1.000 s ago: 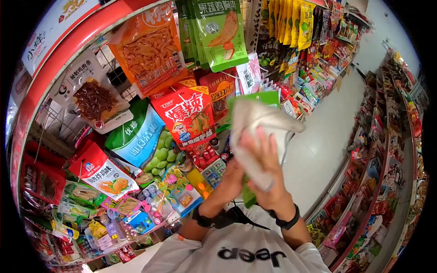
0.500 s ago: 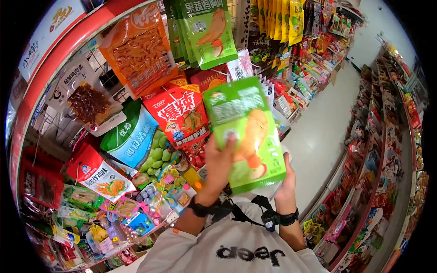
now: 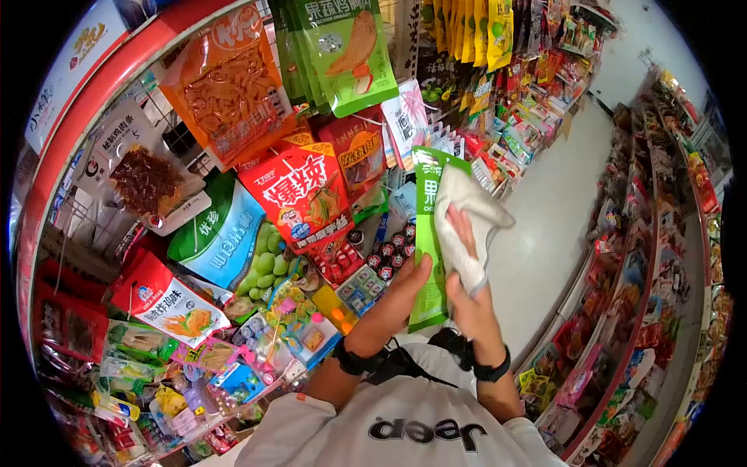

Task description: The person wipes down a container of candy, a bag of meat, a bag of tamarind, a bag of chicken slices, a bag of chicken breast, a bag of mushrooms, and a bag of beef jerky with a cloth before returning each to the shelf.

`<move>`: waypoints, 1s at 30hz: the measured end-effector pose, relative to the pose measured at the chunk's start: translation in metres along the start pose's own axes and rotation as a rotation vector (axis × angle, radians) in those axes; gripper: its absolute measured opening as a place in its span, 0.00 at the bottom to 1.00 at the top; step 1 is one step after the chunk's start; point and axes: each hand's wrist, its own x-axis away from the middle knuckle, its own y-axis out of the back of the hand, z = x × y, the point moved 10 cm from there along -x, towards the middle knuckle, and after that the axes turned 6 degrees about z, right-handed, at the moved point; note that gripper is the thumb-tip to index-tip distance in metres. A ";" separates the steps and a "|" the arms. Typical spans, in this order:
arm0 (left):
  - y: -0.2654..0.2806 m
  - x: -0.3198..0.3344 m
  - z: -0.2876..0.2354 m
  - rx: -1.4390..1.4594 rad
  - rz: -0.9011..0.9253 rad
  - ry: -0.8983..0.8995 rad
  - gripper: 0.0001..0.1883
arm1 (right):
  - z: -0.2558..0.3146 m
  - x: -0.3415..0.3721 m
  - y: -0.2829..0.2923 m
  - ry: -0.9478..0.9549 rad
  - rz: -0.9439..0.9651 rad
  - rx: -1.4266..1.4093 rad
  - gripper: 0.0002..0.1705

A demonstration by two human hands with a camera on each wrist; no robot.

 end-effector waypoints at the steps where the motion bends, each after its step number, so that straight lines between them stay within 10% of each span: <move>1: 0.002 0.002 0.004 0.034 -0.027 0.023 0.29 | 0.000 -0.007 0.004 -0.011 0.001 0.030 0.33; 10: 0.063 0.019 -0.025 0.203 -0.321 -0.093 0.28 | 0.009 0.019 -0.064 -0.098 0.441 0.350 0.49; 22: 0.053 0.042 -0.016 -0.087 -0.352 -0.037 0.31 | 0.009 -0.007 -0.044 -0.073 0.325 0.261 0.38; 26: 0.072 0.048 -0.055 0.005 -0.431 -0.237 0.31 | 0.007 0.025 -0.067 -0.038 0.556 0.055 0.32; 30: 0.087 0.067 -0.073 -0.145 -0.661 -0.367 0.28 | -0.052 0.054 -0.040 -0.214 0.364 -0.424 0.34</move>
